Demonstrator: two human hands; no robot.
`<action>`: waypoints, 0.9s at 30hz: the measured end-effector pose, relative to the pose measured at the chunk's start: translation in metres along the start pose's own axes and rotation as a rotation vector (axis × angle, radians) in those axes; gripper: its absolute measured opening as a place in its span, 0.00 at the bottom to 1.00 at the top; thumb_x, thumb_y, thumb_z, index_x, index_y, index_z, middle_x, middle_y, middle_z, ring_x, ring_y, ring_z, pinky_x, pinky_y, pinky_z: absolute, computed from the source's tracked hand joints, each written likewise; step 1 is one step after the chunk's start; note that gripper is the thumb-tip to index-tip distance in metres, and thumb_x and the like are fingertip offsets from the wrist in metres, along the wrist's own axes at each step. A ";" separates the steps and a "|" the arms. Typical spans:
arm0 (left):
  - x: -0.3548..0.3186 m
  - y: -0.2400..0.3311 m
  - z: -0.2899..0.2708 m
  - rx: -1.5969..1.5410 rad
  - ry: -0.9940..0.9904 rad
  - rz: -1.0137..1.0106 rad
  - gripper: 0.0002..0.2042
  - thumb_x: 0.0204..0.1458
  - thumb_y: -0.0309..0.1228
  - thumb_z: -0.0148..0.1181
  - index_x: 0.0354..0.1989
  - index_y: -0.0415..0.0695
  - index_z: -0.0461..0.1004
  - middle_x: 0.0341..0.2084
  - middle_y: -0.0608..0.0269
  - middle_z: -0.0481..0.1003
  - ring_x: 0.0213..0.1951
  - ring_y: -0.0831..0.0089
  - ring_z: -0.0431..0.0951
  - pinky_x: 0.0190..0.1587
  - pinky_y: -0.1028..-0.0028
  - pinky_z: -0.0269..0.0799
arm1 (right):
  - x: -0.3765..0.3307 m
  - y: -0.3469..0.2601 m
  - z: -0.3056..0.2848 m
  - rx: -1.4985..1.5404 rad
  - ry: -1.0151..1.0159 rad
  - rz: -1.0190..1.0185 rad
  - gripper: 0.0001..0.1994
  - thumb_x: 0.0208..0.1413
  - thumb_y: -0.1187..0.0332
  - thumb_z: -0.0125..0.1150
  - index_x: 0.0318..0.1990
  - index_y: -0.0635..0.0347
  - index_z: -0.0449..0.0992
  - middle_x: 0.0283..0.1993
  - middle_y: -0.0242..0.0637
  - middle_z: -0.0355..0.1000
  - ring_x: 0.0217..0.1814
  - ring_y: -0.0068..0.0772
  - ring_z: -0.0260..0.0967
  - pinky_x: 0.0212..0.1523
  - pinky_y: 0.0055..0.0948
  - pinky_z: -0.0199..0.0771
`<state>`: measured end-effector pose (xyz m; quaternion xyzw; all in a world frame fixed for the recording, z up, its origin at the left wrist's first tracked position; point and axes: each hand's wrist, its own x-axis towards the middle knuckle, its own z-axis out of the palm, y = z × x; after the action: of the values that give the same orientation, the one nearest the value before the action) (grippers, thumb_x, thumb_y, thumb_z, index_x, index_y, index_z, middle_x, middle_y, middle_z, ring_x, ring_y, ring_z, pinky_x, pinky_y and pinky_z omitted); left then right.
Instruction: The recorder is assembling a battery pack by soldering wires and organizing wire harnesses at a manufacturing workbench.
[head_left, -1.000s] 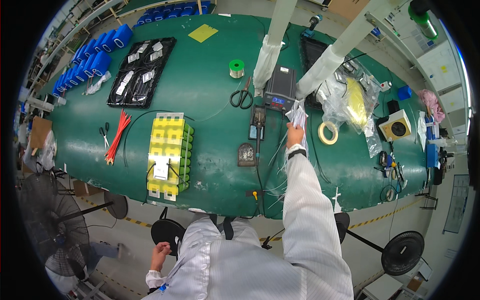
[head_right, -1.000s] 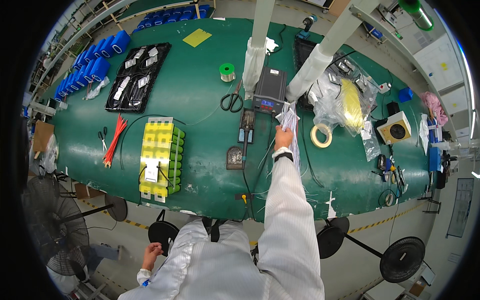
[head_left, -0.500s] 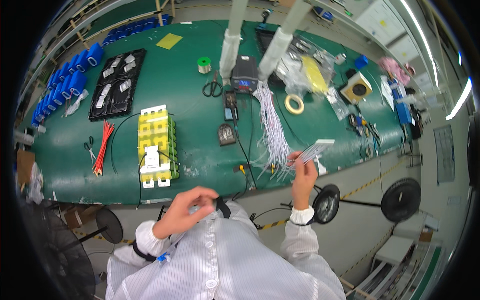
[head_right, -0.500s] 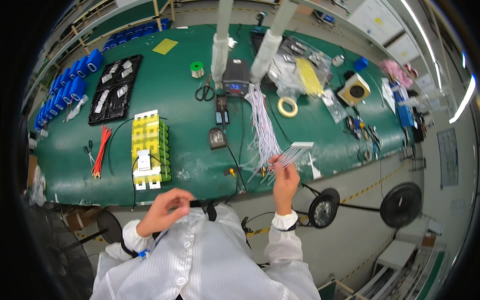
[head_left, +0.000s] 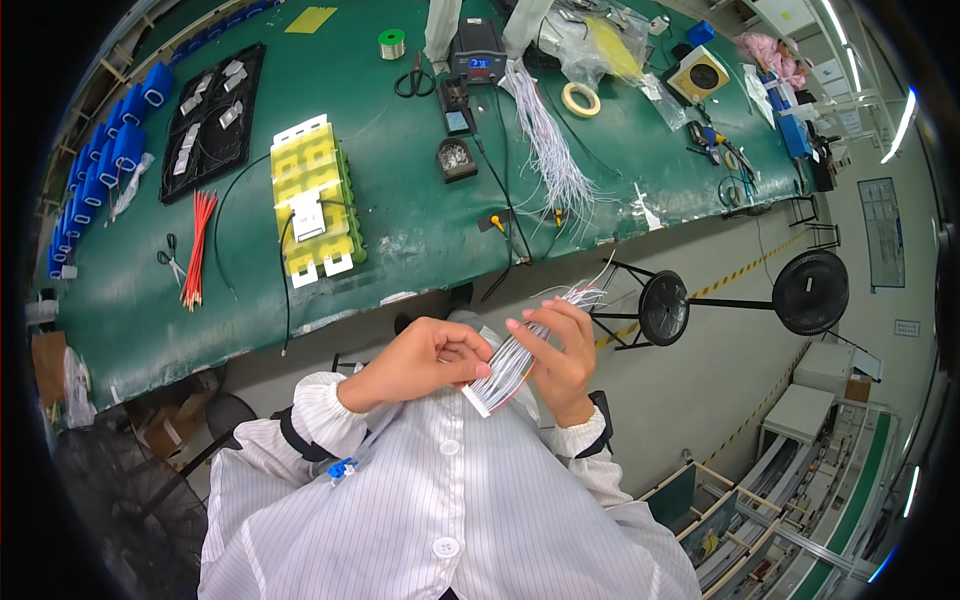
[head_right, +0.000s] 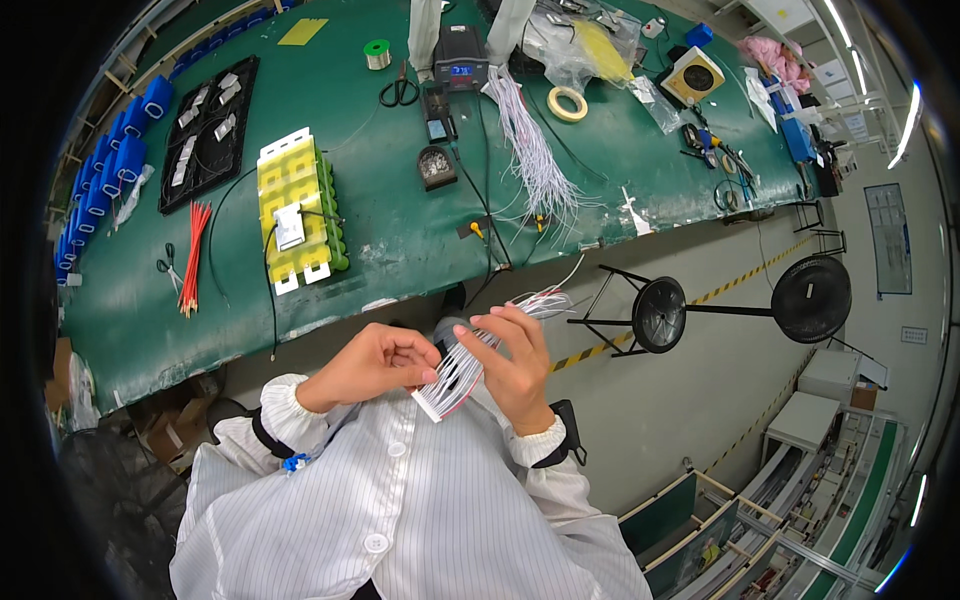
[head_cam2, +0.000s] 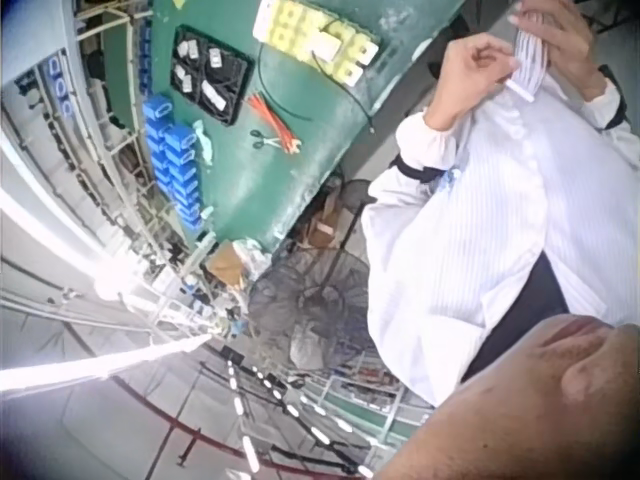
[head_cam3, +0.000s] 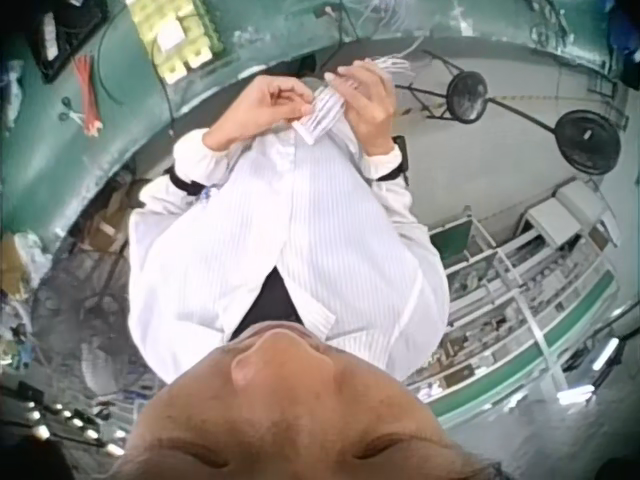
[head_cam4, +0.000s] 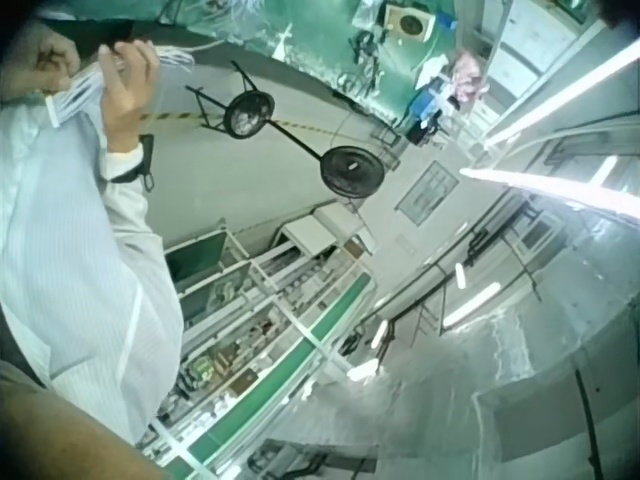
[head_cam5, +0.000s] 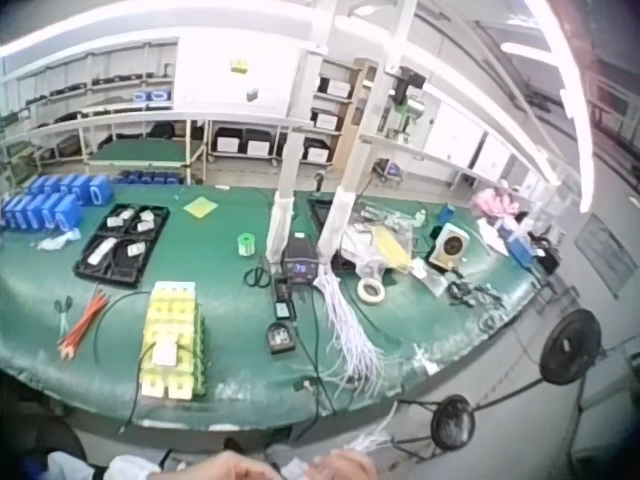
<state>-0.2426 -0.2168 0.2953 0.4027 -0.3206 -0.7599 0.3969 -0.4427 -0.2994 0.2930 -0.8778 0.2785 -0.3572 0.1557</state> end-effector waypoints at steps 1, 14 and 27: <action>0.000 -0.006 0.000 -0.034 0.015 0.014 0.07 0.52 0.24 0.61 0.38 0.36 0.76 0.30 0.65 0.78 0.29 0.84 0.74 0.32 0.83 0.70 | -0.004 -0.001 -0.002 0.002 -0.002 0.003 0.20 0.32 0.82 0.61 0.38 0.53 0.82 0.39 0.33 0.72 0.48 0.40 0.67 0.51 0.39 0.72; 0.028 -0.046 0.025 0.021 0.079 -0.030 0.08 0.53 0.24 0.60 0.38 0.33 0.76 0.27 0.63 0.77 0.29 0.81 0.75 0.33 0.80 0.72 | -0.095 -0.020 0.002 1.777 0.047 1.475 0.17 0.57 0.73 0.56 0.53 0.64 0.64 0.50 0.35 0.67 0.50 0.23 0.65 0.51 0.27 0.67; 0.051 -0.073 0.075 0.095 0.263 0.202 0.07 0.53 0.25 0.58 0.37 0.34 0.74 0.29 0.63 0.74 0.31 0.79 0.73 0.37 0.77 0.71 | -0.105 0.008 -0.030 1.190 0.079 1.100 0.14 0.54 0.76 0.61 0.47 0.68 0.70 0.38 0.32 0.72 0.38 0.17 0.70 0.39 0.19 0.71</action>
<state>-0.3513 -0.2129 0.2533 0.4828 -0.3403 -0.6410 0.4901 -0.5293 -0.2449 0.2538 -0.3722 0.4389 -0.3484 0.7399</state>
